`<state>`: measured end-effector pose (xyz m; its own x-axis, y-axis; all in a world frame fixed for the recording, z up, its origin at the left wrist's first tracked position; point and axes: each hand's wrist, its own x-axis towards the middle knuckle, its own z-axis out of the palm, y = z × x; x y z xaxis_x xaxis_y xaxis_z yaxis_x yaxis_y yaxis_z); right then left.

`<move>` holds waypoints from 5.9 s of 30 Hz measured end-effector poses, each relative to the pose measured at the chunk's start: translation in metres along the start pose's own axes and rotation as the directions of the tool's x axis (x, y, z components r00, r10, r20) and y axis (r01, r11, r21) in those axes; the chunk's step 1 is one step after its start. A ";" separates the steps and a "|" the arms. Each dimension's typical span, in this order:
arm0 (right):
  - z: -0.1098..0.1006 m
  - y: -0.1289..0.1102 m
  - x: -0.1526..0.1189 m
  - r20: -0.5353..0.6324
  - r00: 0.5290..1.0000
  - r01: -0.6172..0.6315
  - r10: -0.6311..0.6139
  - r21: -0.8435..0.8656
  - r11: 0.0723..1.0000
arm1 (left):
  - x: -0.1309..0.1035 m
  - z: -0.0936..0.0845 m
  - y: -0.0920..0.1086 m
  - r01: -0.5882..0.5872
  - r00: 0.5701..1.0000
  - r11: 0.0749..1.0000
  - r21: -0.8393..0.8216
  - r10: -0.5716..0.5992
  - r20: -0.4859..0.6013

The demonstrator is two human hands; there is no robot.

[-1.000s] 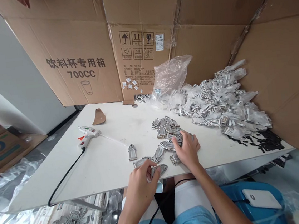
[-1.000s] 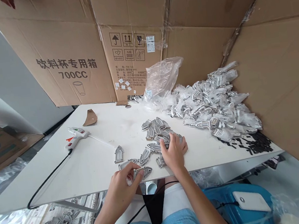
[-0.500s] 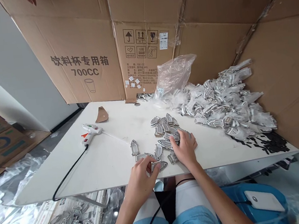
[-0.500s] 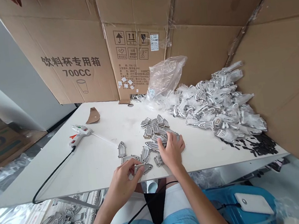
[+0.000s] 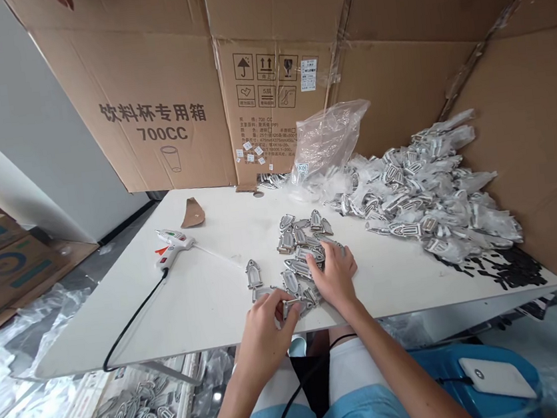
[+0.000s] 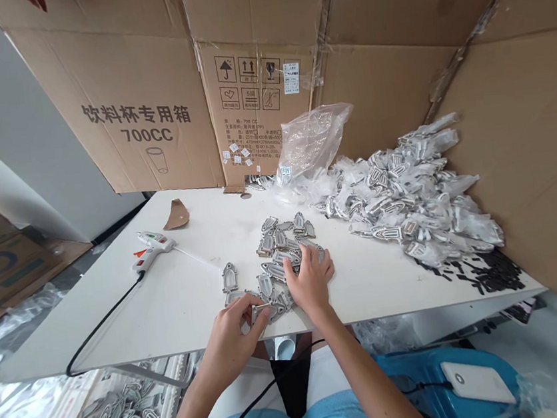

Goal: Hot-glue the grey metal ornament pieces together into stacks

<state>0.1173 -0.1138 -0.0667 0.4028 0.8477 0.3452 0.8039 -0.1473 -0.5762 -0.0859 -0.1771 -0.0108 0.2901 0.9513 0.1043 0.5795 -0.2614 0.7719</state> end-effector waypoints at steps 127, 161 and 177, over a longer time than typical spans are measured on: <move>-0.146 -0.004 -0.039 0.466 0.830 -0.259 -0.308 0.810 0.526 | -0.010 -0.062 0.025 0.003 0.967 0.763 -0.647 0.161 0.195; -0.050 -0.076 -0.082 0.503 0.775 -0.583 -0.383 0.803 -0.124 | -0.026 -0.084 0.039 0.134 0.907 0.799 -0.587 -0.338 -0.252; -0.034 -0.074 -0.091 0.495 0.812 -0.507 -0.308 0.861 0.047 | -0.014 -0.068 0.013 0.069 0.852 0.673 -0.736 -0.424 -0.308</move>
<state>0.0361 -0.1979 -0.0302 -0.1373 0.9863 0.0912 -0.5427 0.0021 -0.8399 -0.1343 -0.1822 0.0404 -0.2331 0.9714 -0.0455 -0.1501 0.0103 0.9886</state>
